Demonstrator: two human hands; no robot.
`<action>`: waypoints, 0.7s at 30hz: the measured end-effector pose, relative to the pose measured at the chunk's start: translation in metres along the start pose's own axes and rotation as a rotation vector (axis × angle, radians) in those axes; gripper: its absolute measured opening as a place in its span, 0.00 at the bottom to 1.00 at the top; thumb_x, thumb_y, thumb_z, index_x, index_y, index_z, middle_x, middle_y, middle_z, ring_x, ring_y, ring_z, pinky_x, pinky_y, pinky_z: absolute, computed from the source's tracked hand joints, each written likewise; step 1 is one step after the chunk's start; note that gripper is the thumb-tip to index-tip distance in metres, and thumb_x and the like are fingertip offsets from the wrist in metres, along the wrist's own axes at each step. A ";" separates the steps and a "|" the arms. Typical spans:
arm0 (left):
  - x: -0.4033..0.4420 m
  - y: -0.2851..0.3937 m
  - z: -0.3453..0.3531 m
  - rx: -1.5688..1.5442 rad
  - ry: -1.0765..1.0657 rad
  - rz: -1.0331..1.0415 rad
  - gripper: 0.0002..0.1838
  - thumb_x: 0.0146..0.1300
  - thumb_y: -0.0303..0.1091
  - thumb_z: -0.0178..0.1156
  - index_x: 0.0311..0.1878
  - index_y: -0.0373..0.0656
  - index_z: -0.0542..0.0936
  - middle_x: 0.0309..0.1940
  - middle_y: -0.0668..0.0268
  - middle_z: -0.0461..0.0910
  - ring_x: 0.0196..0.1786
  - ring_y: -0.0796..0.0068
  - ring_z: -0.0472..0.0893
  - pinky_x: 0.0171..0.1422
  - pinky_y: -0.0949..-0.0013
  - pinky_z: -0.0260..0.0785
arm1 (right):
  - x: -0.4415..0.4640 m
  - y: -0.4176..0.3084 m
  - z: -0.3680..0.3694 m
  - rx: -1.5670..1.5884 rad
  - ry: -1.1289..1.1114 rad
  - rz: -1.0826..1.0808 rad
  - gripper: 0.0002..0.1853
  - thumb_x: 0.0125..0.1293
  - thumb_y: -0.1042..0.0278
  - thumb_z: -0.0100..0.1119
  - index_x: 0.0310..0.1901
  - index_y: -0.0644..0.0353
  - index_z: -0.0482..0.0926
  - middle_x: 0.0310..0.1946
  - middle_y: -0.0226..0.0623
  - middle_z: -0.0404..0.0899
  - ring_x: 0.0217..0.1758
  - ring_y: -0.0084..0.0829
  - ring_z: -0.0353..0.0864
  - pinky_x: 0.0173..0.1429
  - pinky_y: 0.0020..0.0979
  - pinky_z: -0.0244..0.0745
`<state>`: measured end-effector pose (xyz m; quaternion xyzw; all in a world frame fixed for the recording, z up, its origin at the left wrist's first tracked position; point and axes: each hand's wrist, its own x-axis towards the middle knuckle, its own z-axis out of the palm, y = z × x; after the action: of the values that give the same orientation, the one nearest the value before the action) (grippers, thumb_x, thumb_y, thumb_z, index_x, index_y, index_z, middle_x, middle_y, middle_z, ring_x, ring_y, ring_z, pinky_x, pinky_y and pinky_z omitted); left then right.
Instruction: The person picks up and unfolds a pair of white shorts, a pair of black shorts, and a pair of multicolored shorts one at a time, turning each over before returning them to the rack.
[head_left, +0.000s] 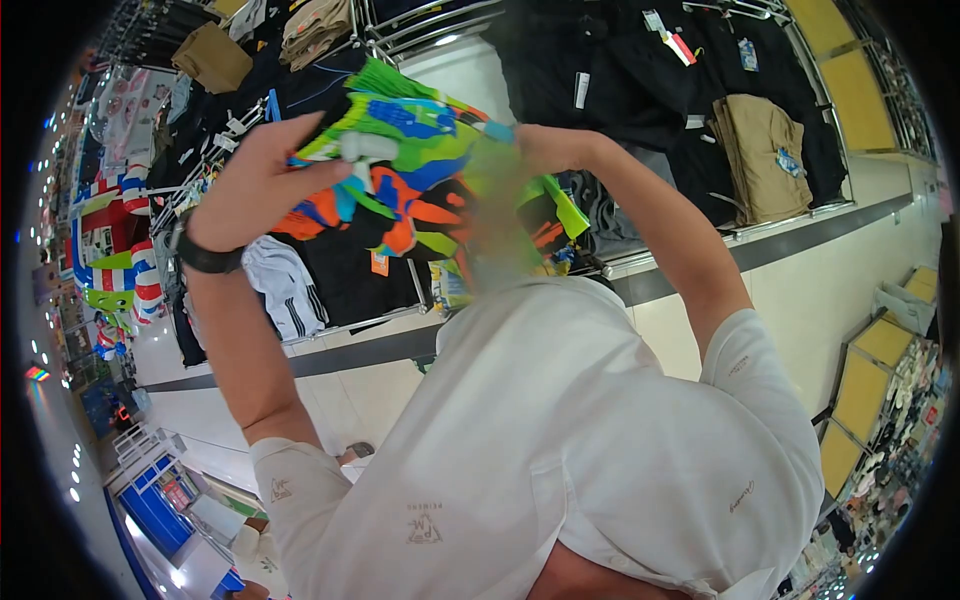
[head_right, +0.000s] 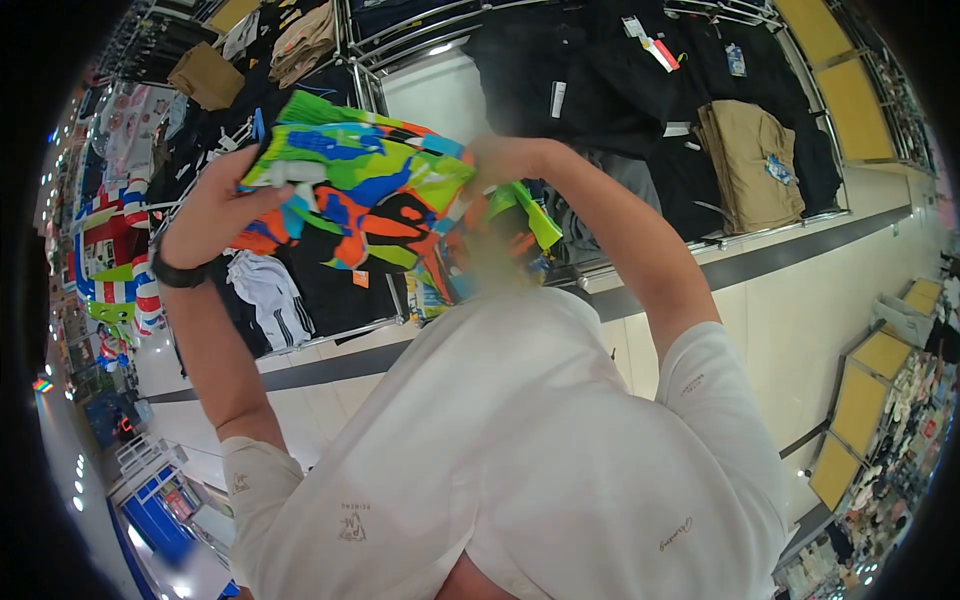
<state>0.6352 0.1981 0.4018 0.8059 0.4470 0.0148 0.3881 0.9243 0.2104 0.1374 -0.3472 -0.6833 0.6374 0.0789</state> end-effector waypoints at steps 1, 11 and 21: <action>-0.005 0.002 -0.009 0.009 0.028 -0.056 0.15 0.62 0.29 0.64 0.51 0.35 0.78 0.38 0.70 0.82 0.41 0.83 0.75 0.49 0.75 0.69 | 0.001 0.007 0.001 -0.037 0.049 -0.023 0.20 0.53 0.62 0.73 0.45 0.67 0.84 0.34 0.36 0.85 0.37 0.26 0.82 0.43 0.32 0.76; -0.044 -0.034 -0.040 0.037 0.328 -0.054 0.21 0.59 0.23 0.63 0.58 0.36 0.77 0.46 0.66 0.82 0.49 0.80 0.77 0.58 0.73 0.68 | -0.068 -0.043 -0.038 -0.180 0.687 -0.169 0.10 0.61 0.72 0.65 0.44 0.64 0.82 0.31 0.35 0.82 0.36 0.26 0.81 0.44 0.28 0.75; -0.064 -0.153 0.155 0.271 0.375 0.187 0.21 0.49 0.19 0.59 0.48 0.48 0.84 0.51 0.63 0.81 0.64 0.57 0.74 0.74 0.47 0.52 | -0.128 0.036 0.093 -0.803 0.818 -0.196 0.20 0.40 0.82 0.60 0.40 0.58 0.83 0.43 0.36 0.81 0.54 0.41 0.78 0.56 0.39 0.74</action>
<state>0.5454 0.1020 0.2162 0.8716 0.4326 0.1396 0.1837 0.9822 0.0584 0.1305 -0.5029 -0.8145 0.1322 0.2574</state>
